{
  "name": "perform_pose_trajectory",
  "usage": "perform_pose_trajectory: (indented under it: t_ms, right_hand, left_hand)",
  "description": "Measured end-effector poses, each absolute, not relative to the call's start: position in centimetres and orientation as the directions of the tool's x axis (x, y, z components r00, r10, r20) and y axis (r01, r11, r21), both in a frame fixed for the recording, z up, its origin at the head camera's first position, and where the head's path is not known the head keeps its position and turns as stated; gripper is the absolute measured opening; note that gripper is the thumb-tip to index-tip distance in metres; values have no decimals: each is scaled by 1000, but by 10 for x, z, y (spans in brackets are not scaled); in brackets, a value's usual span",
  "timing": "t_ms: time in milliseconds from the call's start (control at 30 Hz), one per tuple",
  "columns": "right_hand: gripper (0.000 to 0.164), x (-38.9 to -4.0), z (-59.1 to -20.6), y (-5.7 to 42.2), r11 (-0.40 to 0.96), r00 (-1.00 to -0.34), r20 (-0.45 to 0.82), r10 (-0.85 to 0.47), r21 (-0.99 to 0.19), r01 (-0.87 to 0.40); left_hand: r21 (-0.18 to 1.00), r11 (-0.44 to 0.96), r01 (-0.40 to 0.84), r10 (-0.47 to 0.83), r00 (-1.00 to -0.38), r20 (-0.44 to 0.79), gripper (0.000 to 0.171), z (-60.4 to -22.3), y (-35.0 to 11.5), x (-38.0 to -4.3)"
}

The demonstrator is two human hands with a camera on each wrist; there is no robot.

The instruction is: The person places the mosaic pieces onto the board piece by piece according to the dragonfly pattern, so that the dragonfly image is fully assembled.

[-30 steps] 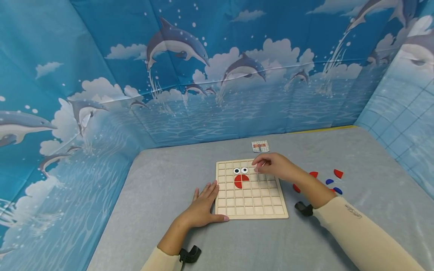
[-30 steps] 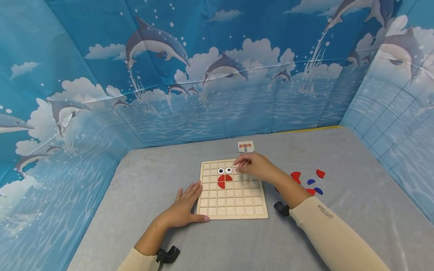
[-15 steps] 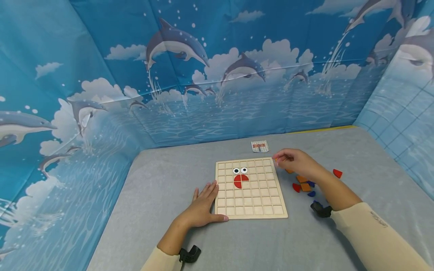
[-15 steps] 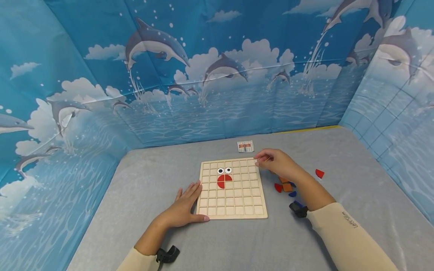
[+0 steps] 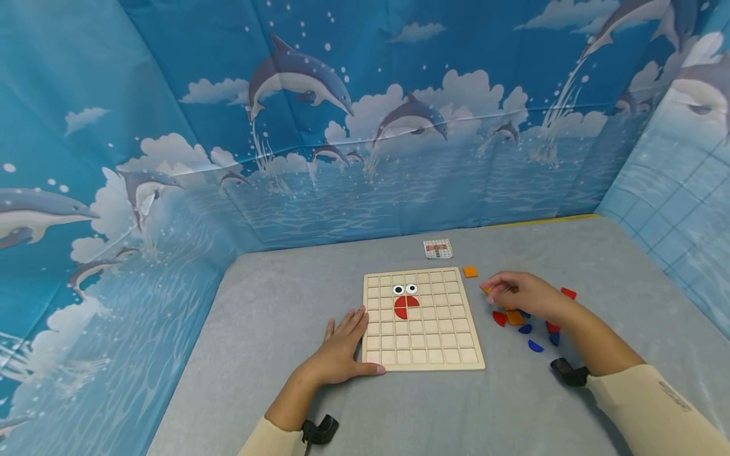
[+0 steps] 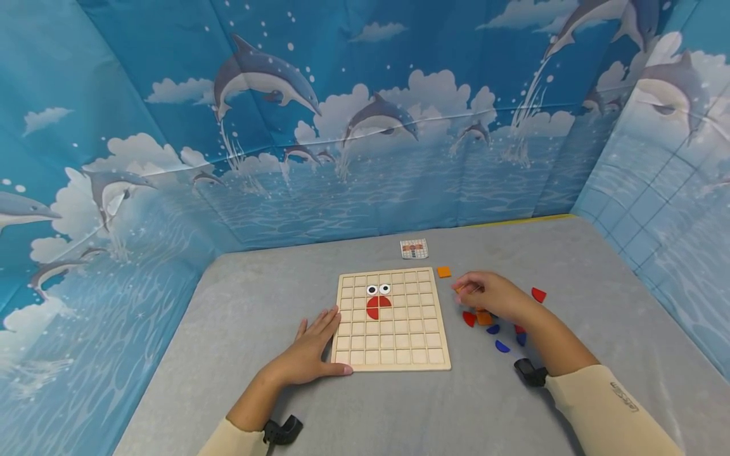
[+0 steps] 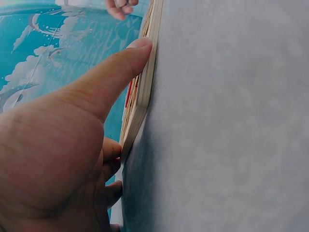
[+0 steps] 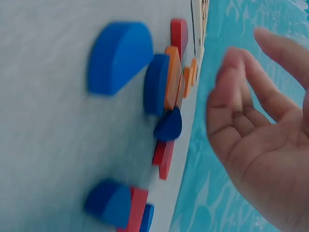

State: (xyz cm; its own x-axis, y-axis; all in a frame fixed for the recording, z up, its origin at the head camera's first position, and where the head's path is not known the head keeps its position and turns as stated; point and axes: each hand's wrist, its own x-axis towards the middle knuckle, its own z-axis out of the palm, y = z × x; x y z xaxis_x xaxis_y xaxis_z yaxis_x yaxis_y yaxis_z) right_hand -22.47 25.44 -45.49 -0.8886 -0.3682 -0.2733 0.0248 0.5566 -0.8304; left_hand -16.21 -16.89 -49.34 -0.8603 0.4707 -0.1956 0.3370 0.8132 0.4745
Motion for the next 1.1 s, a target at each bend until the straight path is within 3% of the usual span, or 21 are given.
perform_pose_trajectory:
  t_ms: [1100]
  right_hand:
    - [35,-200,-475,268,664,-904,-224,-363,-744,-82]
  left_hand:
    - [475,817,326,462,-864,-201,118,-495,-170,-164]
